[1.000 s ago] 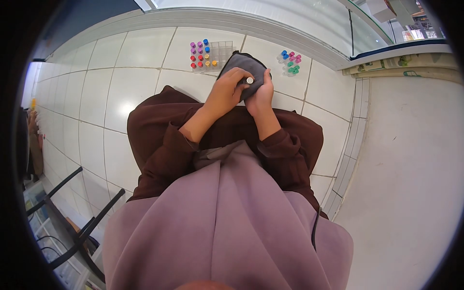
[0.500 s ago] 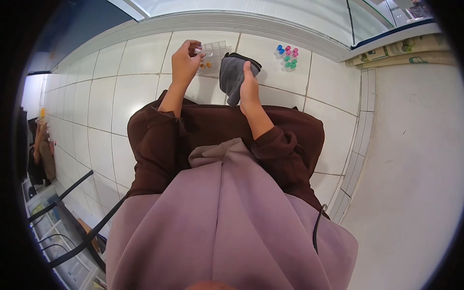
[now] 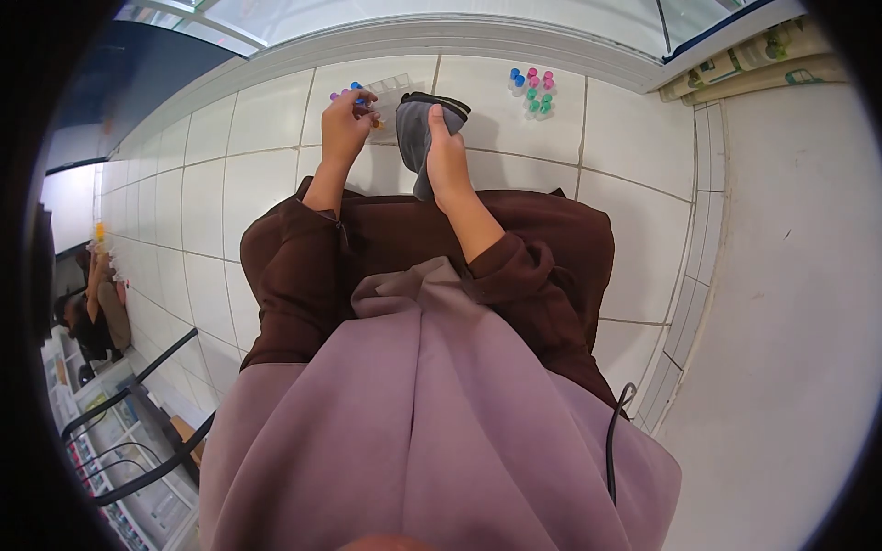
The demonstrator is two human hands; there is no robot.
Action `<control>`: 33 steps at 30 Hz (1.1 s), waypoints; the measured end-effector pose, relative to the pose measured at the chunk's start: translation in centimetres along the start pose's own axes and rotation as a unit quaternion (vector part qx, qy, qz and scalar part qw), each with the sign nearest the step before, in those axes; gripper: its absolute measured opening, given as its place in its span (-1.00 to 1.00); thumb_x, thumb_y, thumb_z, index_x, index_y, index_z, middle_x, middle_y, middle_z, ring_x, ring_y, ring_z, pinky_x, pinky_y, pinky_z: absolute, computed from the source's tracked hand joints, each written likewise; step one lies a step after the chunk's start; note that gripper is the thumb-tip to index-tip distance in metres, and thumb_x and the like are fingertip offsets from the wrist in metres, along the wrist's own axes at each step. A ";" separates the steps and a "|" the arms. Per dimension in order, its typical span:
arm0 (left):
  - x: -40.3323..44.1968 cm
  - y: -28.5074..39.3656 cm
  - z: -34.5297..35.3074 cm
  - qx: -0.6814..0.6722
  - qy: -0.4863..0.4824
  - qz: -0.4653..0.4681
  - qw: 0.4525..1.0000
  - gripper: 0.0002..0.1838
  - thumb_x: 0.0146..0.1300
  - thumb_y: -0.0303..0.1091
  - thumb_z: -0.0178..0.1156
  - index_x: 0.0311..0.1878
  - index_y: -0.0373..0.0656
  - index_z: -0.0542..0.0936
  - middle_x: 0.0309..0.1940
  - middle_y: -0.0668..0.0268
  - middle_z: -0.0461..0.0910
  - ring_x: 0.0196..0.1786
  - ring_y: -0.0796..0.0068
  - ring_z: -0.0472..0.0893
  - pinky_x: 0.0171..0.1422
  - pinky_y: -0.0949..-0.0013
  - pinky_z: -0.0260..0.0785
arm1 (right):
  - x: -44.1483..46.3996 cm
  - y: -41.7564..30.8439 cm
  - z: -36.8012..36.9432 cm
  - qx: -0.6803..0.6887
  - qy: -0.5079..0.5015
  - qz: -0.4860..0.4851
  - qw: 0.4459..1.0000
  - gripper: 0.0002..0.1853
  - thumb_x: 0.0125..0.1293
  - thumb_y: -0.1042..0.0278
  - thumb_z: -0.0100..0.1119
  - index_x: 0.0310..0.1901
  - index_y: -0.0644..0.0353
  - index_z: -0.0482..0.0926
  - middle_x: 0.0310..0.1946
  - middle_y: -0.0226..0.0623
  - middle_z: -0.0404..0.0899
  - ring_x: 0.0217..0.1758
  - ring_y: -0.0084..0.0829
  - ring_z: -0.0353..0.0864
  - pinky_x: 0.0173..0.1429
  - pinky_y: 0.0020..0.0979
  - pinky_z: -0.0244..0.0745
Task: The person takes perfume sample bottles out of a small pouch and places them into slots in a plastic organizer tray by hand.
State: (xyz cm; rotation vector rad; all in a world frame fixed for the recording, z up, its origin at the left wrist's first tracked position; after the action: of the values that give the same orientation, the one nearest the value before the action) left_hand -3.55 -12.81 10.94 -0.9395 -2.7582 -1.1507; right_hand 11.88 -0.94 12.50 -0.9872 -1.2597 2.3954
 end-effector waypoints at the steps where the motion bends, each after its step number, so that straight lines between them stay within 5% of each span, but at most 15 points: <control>1: 0.1 0.0 0.0 -0.008 0.011 0.017 1.000 -0.76 -0.08 -0.61 0.33 -0.26 -0.19 0.63 -0.39 0.22 0.65 -0.34 0.33 0.64 -0.20 0.34 0.46 | 0.0 0.0 0.0 0.000 -0.001 0.002 1.000 -0.33 0.42 -0.25 -0.09 0.02 0.37 0.50 -0.18 -0.31 0.54 -0.11 -0.52 0.46 0.04 -0.49 0.36; 9: -0.2 0.4 0.3 0.039 0.010 0.045 0.998 -0.74 -0.07 -0.62 0.28 -0.25 -0.16 0.68 -0.40 0.25 0.63 -0.25 0.25 0.56 -0.11 0.26 0.42 | -0.7 -1.3 0.8 0.018 0.019 0.024 0.999 -0.43 0.43 -0.21 -0.08 -0.20 0.27 0.55 -0.42 -0.50 0.43 -0.38 -0.65 0.33 -0.27 -0.55 0.30; 15: -0.3 0.6 0.5 0.106 0.019 0.077 0.991 -0.72 -0.07 -0.57 0.32 -0.23 -0.08 0.71 -0.38 0.31 0.65 -0.22 0.25 0.52 -0.05 0.25 0.39 | -1.1 -1.7 0.8 0.004 0.023 0.007 1.000 -0.44 0.43 -0.20 -0.06 -0.20 0.26 0.57 -0.41 -0.50 0.46 -0.33 -0.62 0.39 -0.20 -0.54 0.35; 23: -0.7 2.4 0.3 0.169 0.044 0.116 0.978 -0.71 -0.01 -0.43 0.37 -0.14 -0.06 0.70 -0.29 0.31 0.67 -0.17 0.18 0.51 0.03 0.23 0.34 | 0.5 0.4 0.1 0.124 0.083 0.075 0.986 -0.35 0.44 -0.21 -0.13 -0.02 0.38 0.52 -0.14 -0.25 0.53 -0.08 -0.47 0.46 0.06 -0.45 0.35; 30: -0.1 10.6 2.1 0.032 0.028 0.140 0.989 -0.77 0.09 -0.32 0.34 -0.15 -0.08 0.67 -0.25 0.31 0.67 -0.15 0.22 0.51 0.05 0.25 0.33 | 1.8 2.4 0.2 0.051 0.122 0.061 0.989 -0.32 0.44 -0.20 -0.16 0.00 0.44 0.53 -0.10 -0.13 0.61 0.01 -0.30 0.57 0.08 -0.33 0.40; 31: -0.1 11.8 2.8 0.019 0.007 0.137 0.990 -0.77 0.09 -0.31 0.34 -0.15 -0.08 0.67 -0.24 0.31 0.67 -0.14 0.22 0.51 0.04 0.25 0.33 | 1.9 2.0 0.0 0.043 0.079 0.071 0.993 -0.36 0.44 -0.19 -0.13 0.07 0.38 0.45 -0.12 -0.26 0.58 -0.05 -0.48 0.56 0.01 -0.44 0.43; 33: 0.2 12.6 4.6 -0.006 -0.027 0.138 0.990 -0.76 0.10 -0.27 0.34 -0.16 -0.09 0.67 -0.24 0.29 0.67 -0.15 0.23 0.52 0.02 0.26 0.34 | 1.6 0.9 -0.3 0.096 0.084 0.094 0.987 -0.40 0.45 -0.17 -0.13 0.05 0.33 0.47 -0.15 -0.30 0.58 -0.08 -0.50 0.56 -0.02 -0.45 0.43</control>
State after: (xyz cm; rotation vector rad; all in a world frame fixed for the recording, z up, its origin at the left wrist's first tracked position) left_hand 3.96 -2.85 15.73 -1.3206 -2.5538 -1.1120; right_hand 10.93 -0.46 10.97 -1.2659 -0.8949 2.4536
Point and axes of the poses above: each hand's wrist, its own x-axis towards the middle knuckle, its own z-axis out of the palm, y = z × x, the point moved 2 cm from there along x, towards the middle knuckle
